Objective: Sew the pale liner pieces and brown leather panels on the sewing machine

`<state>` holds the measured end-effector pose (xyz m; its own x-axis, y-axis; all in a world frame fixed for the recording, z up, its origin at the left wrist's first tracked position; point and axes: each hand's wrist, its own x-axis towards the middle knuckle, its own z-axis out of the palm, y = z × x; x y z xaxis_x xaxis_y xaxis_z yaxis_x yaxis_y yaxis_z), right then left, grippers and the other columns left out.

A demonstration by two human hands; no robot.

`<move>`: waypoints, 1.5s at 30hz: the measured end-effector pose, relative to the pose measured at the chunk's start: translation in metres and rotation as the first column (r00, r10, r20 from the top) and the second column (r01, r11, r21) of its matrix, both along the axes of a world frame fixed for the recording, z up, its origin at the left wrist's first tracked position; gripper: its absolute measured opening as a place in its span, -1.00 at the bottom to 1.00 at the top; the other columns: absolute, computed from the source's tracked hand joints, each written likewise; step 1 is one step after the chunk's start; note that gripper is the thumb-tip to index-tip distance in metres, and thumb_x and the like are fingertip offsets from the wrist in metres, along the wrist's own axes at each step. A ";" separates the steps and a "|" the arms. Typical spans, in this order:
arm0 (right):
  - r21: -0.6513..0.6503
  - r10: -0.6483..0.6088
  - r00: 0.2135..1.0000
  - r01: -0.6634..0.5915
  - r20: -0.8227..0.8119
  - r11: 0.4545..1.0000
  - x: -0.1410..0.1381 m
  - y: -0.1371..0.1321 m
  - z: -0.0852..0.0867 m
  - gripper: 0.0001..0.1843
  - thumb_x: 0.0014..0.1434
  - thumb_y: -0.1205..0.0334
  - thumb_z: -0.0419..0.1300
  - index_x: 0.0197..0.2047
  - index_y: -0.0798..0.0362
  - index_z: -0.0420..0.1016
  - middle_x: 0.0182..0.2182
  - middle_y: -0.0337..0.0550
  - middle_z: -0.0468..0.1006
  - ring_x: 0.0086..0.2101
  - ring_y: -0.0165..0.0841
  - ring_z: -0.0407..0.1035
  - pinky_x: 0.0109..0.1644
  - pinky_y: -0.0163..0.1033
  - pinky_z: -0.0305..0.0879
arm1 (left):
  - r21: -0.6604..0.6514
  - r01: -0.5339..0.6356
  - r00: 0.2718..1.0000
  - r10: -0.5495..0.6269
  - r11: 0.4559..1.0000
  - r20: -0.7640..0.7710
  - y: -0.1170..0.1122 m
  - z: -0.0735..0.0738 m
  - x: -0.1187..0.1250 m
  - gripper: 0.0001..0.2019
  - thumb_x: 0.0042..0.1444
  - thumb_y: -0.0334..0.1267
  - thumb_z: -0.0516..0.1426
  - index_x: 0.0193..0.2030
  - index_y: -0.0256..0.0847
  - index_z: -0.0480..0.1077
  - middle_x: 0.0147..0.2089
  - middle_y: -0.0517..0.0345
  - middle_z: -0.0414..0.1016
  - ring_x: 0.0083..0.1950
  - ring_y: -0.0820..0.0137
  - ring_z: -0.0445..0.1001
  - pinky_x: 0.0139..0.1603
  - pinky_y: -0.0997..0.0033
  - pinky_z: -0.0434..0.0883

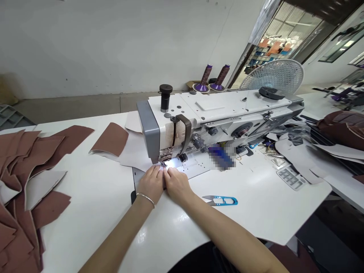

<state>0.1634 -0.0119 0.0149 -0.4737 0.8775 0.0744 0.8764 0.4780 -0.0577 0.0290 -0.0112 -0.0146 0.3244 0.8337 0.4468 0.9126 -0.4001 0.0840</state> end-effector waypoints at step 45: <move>0.036 -0.075 0.997 0.075 -0.015 0.997 -0.002 0.005 -0.007 -0.77 0.32 0.33 -0.09 -0.08 0.04 0.36 -0.36 -0.13 0.40 -0.36 -0.36 0.25 -0.46 -0.28 -0.09 | -0.086 0.061 0.992 -0.051 0.994 0.115 0.027 0.006 -0.032 -0.72 0.16 -0.24 0.03 -0.06 -0.27 0.44 -0.08 -0.09 0.48 0.06 0.16 0.36 0.04 0.13 0.37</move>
<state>0.1617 -0.0073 0.0079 -0.4051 0.9072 0.1130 0.9092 0.4128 -0.0542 -0.0030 0.0157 -0.0088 0.3236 0.8538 0.4079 0.8718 -0.4366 0.2221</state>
